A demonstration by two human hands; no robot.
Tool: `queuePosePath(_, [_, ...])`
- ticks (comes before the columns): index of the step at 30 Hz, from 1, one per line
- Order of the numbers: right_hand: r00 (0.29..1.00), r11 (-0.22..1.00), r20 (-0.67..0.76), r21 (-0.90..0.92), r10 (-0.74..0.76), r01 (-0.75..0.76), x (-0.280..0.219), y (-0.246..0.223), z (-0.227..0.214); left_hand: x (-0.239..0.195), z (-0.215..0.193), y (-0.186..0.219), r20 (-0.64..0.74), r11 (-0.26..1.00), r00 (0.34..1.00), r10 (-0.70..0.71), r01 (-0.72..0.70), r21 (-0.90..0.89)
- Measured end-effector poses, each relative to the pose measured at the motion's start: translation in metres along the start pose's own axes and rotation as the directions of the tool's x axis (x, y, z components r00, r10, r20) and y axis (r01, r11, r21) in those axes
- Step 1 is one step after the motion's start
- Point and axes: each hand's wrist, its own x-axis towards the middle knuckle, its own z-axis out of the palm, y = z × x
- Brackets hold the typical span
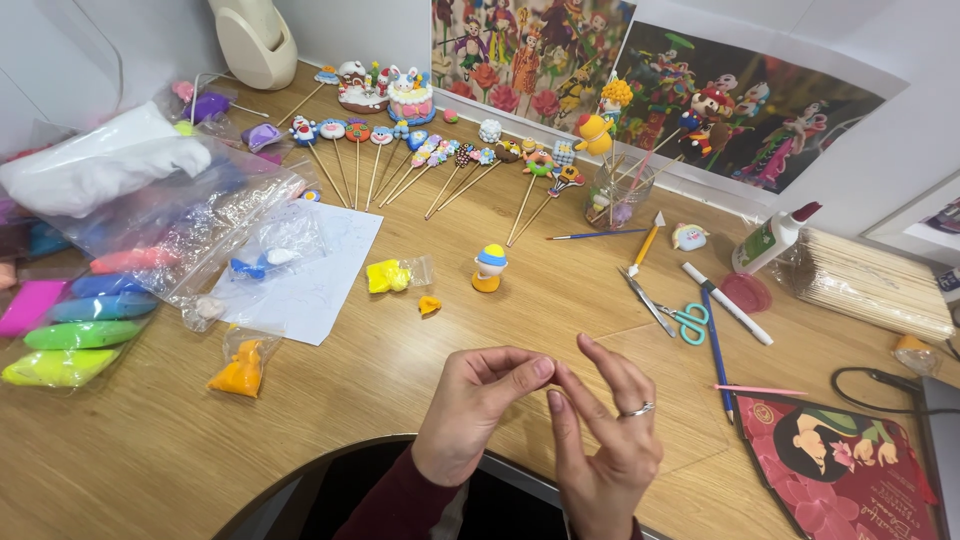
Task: Sculpting and assembling a small figurine using colored modeling clay
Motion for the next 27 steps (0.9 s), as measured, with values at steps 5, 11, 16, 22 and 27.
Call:
queuePosePath(5, [0.999, 0.999, 0.004, -0.015, 0.041, -0.041, -0.004, -0.005, 0.004, -0.002, 0.003, 0.002, -0.03, 1.0, 0.999, -0.011, 0.011, 0.013])
queuePosePath(11, [0.999, 0.999, 0.046, 0.042, 0.005, -0.007, 0.005, 0.003, -0.004, -0.004, -0.006, 0.007, 0.161, 0.995, 0.987, 0.026, -0.04, 0.087])
queuePosePath(16, [0.994, 0.981, 0.056, 0.164, 0.095, -0.103, 0.008, 0.001, -0.006, -0.007, -0.007, 0.018, 0.226, 0.994, 0.973, -0.052, 0.028, 0.109])
queuePosePath(22, [0.989, 0.976, 0.124, 0.193, 0.075, -0.098, 0.01, 0.001, -0.013, -0.01, -0.009, 0.019, 0.343, 0.994, 0.938, -0.056, 0.02, 0.108])
queuePosePath(27, [0.996, 0.987, 0.069, 0.145, 0.061, -0.07, 0.014, -0.006, -0.011, -0.009, -0.01, 0.013, 0.308, 0.993, 0.95, -0.056, 0.021, 0.117])
